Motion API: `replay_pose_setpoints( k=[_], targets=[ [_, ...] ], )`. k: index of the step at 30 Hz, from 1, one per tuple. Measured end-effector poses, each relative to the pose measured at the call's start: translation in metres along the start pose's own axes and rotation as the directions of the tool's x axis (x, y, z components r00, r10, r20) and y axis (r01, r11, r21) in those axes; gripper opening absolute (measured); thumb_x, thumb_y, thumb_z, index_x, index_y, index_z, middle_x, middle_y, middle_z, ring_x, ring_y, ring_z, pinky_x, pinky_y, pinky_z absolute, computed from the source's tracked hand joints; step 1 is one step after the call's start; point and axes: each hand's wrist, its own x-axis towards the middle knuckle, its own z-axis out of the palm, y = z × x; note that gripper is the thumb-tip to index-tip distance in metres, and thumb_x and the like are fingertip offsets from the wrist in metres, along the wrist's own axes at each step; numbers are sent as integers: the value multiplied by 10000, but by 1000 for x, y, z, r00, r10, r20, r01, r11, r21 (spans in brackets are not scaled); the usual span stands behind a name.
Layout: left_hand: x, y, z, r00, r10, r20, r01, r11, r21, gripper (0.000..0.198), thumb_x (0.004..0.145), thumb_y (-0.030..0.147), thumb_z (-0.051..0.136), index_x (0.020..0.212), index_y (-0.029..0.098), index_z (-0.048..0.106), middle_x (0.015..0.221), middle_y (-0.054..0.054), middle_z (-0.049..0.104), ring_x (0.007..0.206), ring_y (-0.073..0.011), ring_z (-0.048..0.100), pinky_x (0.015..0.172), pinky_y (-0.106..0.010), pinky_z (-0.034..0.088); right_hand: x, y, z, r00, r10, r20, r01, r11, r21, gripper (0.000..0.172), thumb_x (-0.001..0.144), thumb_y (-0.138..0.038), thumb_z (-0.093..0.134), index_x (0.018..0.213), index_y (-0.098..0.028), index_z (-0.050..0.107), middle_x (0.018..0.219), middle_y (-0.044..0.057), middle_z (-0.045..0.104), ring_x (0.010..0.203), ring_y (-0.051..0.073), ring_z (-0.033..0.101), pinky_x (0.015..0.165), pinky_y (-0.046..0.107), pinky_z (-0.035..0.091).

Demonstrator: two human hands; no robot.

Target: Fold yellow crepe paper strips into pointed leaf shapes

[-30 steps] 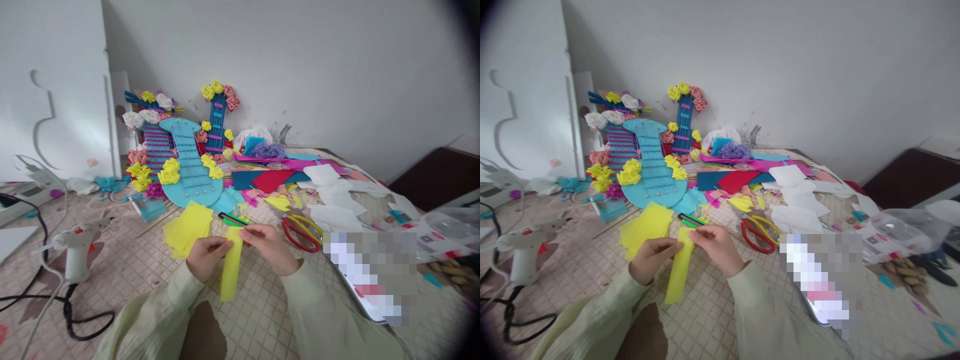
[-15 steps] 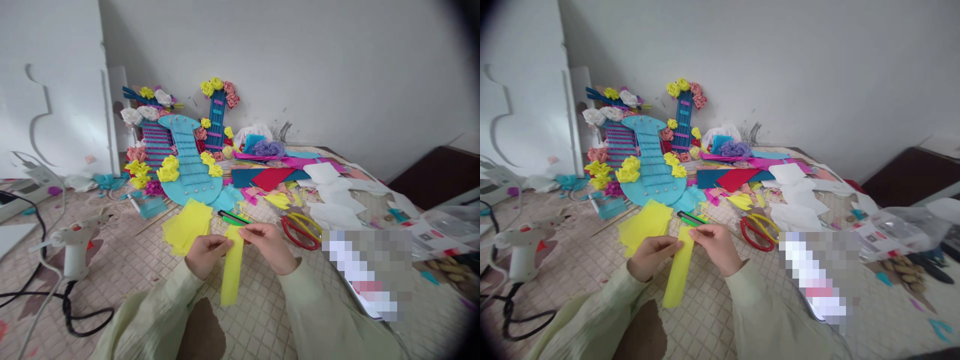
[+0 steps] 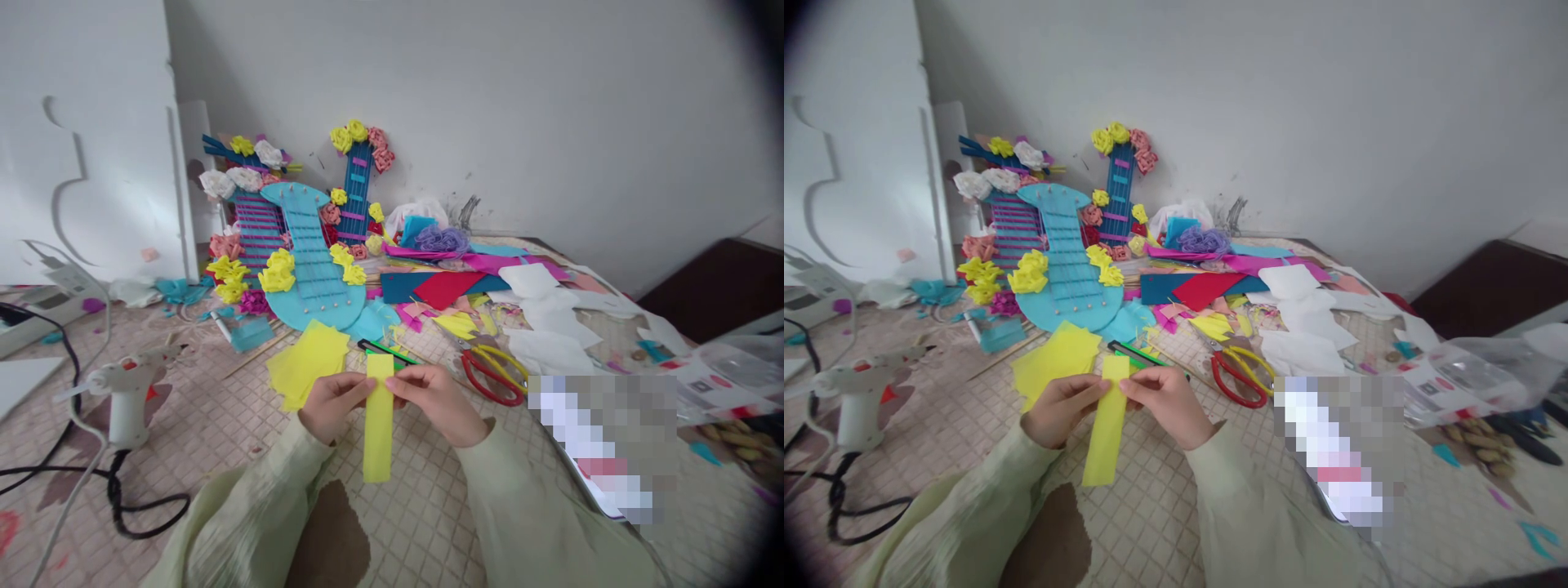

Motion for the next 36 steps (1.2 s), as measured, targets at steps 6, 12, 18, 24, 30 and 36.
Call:
replay_pose_setpoints(
  k=[6,12,18,24,30,36],
  targets=[
    [-6,5,8,989,-61,136,65,998,-25,325,629,389,648,793,108,643,708,-59,660,667,-156,603,642,-270,470,0,-2,-2,998,-35,-58,34,999,-27,225,661,-361,607,663,-140,650,594,8,606,574,113,552,573,251,440],
    [-10,8,11,996,-29,82,13,981,191,260,541,359,698,624,115,657,583,-14,617,542,-100,522,523,-203,417,1,-2,-7,984,-77,-159,68,996,-60,239,654,-373,615,670,-137,652,628,24,633,582,128,571,571,263,459],
    [-8,7,8,997,-30,75,13,975,222,229,564,360,670,613,136,675,573,-6,625,530,-102,528,532,-207,435,1,-1,-5,973,-87,-214,84,996,-22,247,648,-382,623,690,-139,644,676,41,654,611,150,599,601,287,492],
    [-6,7,7,999,-16,32,7,963,271,270,559,387,660,651,134,690,607,-22,651,549,-124,553,555,-225,454,2,1,-2,978,-60,-202,58,998,-13,269,642,-388,624,712,-131,656,678,45,657,615,148,597,595,280,493],
    [-5,5,3,999,16,45,-31,938,345,272,602,381,625,687,132,694,637,-33,657,573,-134,556,570,-230,450,3,6,-3,986,-21,-168,18,1000,-16,239,629,-351,639,723,-134,677,640,30,650,588,128,578,570,255,477],
    [-4,5,2,991,135,16,-129,890,438,256,619,371,606,659,136,700,582,-18,630,548,-125,521,517,-207,414,3,6,-3,986,-26,-162,23,1000,-21,284,632,-381,626,770,-138,677,675,36,651,605,132,575,581,261,469]
  ],
)
